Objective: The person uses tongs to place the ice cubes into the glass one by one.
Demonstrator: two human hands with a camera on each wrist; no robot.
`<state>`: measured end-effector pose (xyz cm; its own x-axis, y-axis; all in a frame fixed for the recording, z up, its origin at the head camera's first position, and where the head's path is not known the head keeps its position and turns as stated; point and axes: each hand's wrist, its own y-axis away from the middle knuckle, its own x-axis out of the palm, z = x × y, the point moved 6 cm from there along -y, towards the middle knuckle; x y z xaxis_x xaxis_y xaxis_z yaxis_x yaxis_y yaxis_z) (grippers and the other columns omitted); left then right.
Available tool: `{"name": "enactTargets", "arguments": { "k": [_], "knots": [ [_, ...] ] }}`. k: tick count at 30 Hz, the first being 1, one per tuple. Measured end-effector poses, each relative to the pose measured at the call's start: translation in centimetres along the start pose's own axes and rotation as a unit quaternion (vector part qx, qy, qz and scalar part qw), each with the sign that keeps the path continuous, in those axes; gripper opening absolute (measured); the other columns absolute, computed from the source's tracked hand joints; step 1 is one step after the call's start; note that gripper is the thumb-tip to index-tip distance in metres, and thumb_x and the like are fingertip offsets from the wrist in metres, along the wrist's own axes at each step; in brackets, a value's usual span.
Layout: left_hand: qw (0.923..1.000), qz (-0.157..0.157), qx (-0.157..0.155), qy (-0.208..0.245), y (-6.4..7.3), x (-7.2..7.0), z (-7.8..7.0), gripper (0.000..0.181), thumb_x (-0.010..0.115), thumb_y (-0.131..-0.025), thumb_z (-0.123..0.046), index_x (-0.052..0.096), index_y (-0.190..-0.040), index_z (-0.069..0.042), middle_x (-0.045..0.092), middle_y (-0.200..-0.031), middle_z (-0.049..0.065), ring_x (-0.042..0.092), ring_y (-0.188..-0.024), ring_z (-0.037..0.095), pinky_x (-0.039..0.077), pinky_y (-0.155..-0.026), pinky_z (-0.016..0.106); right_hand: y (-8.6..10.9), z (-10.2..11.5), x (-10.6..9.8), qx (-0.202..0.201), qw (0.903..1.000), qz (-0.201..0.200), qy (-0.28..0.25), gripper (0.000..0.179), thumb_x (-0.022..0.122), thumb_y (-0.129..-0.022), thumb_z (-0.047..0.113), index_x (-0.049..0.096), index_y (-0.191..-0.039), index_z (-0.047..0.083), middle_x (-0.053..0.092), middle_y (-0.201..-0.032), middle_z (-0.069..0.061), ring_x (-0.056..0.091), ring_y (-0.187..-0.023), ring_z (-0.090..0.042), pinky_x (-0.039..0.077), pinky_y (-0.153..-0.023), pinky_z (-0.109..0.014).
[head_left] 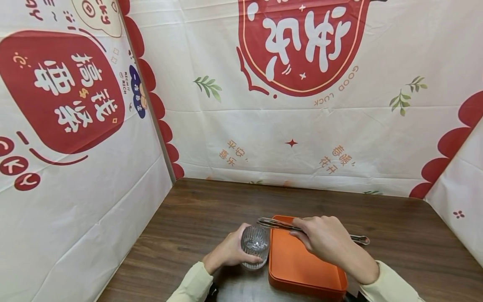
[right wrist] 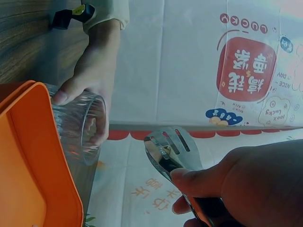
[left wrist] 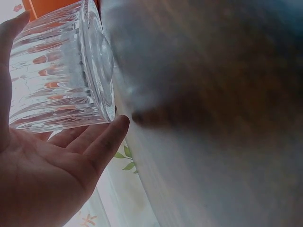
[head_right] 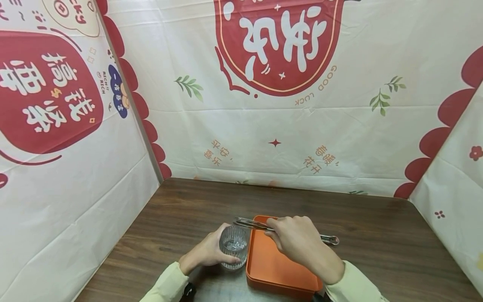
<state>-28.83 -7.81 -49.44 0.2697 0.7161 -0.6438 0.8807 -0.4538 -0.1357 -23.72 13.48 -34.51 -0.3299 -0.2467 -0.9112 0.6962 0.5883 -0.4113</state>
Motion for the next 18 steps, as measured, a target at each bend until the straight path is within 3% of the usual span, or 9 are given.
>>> {"name": "enactTargets", "arguments": {
  "k": [18],
  "knots": [
    [1.0,0.002,0.002,0.0,-0.08,-0.03,0.04,0.081,0.093,-0.065,-0.038,0.047,-0.129,-0.016,0.067,-0.107,0.001,0.063,-0.093,0.008,0.052,-0.082,0.025,-0.34,0.38,0.53,-0.004,1.0,0.003,0.008,0.03,0.074,-0.087,0.036,0.05,-0.072,0.028,0.035,-0.056,0.02,0.034,-0.046,0.001,0.026,-0.043,-0.023]
  ]
}}
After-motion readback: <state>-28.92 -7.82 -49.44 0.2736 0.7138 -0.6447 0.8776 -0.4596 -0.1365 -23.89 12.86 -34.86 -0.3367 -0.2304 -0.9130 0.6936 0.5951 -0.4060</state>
